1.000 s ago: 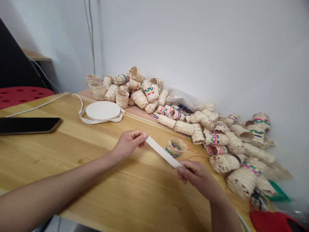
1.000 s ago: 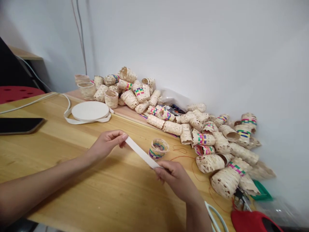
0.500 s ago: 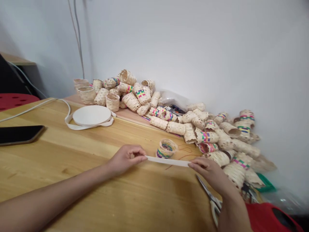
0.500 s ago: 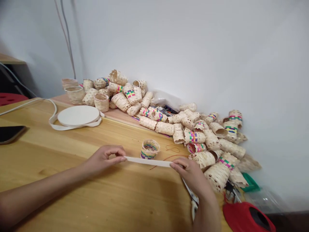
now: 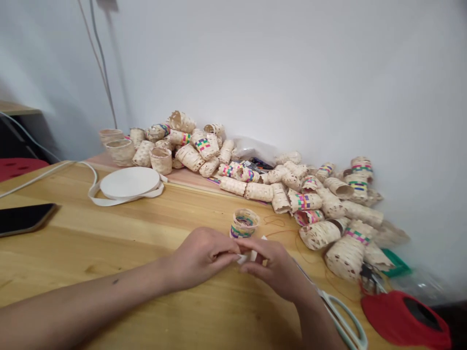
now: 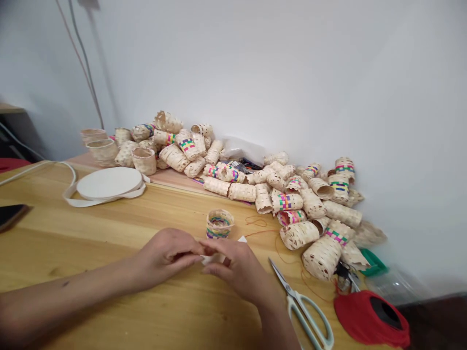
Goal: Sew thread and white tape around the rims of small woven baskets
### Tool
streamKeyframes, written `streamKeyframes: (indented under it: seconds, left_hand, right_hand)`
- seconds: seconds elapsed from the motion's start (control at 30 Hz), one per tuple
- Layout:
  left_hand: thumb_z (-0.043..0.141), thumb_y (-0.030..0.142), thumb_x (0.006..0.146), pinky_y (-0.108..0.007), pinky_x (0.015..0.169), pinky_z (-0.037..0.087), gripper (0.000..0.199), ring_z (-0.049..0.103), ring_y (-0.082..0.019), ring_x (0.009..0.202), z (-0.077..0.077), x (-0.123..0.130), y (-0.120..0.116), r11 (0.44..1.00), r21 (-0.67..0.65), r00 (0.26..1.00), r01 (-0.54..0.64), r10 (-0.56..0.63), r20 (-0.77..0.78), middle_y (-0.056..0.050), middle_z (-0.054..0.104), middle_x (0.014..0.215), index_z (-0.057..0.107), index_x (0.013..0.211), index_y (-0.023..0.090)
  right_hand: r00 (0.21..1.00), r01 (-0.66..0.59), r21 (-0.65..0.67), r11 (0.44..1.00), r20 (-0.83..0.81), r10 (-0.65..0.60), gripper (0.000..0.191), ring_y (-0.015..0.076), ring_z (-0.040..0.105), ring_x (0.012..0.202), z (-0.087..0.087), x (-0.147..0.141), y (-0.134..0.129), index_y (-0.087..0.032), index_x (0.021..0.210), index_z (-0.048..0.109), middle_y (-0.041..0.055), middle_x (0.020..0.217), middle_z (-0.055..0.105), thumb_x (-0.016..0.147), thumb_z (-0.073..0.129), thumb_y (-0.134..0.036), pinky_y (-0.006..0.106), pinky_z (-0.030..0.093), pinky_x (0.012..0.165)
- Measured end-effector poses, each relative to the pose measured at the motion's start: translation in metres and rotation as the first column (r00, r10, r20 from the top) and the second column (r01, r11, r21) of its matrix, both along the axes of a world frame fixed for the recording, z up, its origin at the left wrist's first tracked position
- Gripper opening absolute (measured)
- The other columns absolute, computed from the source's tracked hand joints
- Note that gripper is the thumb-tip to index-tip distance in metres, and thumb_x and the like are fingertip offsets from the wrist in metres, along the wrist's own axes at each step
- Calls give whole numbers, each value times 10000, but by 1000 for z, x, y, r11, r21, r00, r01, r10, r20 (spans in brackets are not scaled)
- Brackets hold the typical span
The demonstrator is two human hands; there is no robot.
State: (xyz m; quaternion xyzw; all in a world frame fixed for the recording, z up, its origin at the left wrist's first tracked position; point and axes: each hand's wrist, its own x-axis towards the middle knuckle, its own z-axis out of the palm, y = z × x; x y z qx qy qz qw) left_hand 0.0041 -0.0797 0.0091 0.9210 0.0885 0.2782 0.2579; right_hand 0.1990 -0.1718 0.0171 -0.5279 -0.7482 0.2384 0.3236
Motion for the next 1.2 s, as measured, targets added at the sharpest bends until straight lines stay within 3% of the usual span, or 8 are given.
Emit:
streamKeyframes:
  seconds: [0.1,0.2,0.33,0.4,0.53,0.77,1.0,1.2]
  left_hand:
    - [535,256,921,-192,667,422,173,626,-110,713,4,6,4,998,-47,997,-44,47,63,-7,708,805,695,932,192]
    - [598,289,877,-266,838,464,208,622,-169,954,6,15,21,978,-101,965,-184,199,171,-53,687,1026,674,1051,204]
    - [818,347,636,-423,1011,403,852,501,-279,1217,-13,38,44,904,-361,957,-230,278,87,-129,519,1350,424,1379,210]
    - [852,327,567,-443,1024,392,997,523,-290,1199,-27,50,49,815,-555,973,-169,226,36,-151,517,1349,348,1416,190]
    - [847,344,572,-382,914,471,814,621,-253,1034,-44,61,52,524,-850,970,62,170,176,-149,620,1192,455,1255,138]
    - [805,395,668,-243,710,479,522,643,-152,733,-28,40,52,131,-923,931,361,8,365,-112,697,978,619,1057,100]
    - [788,369,699,-246,732,482,457,638,-162,765,-36,42,50,51,-920,922,388,-11,388,-124,702,967,668,1040,89]
    - [739,377,764,-292,880,462,588,629,-205,986,-38,41,46,119,-927,935,355,-48,352,-123,657,1152,558,1276,151]
  right_hand:
    - [997,66,74,995,36,-68,162,150,662,808,1,6,3,-250,978,713,3,913,737,904,572,-283,236,485,722]
    - [916,401,182,898,-53,-399,221,157,643,676,5,22,3,-214,823,704,10,735,711,891,546,-352,240,479,639]
    - [732,678,148,720,-225,-643,311,172,614,612,-2,35,8,-180,807,675,27,659,670,844,542,-458,249,466,573]
    - [737,661,71,747,-246,-629,330,171,607,631,-12,34,15,-170,873,688,33,690,672,846,535,-461,253,462,593]
    - [790,556,-47,830,-283,-544,368,159,593,618,-35,25,29,-164,1012,701,22,701,668,847,533,-446,252,467,596]
    - [777,444,-103,890,-449,-440,395,141,573,580,-36,7,27,-159,903,712,7,623,619,829,570,-519,246,486,579]
    - [633,486,-143,862,-623,-460,367,130,553,566,-26,1,23,-167,937,701,-14,601,584,778,658,-494,252,483,574]
    - [651,368,-151,917,-662,-370,496,113,525,571,-31,2,25,-171,1132,654,-31,634,567,767,664,-507,244,469,582]
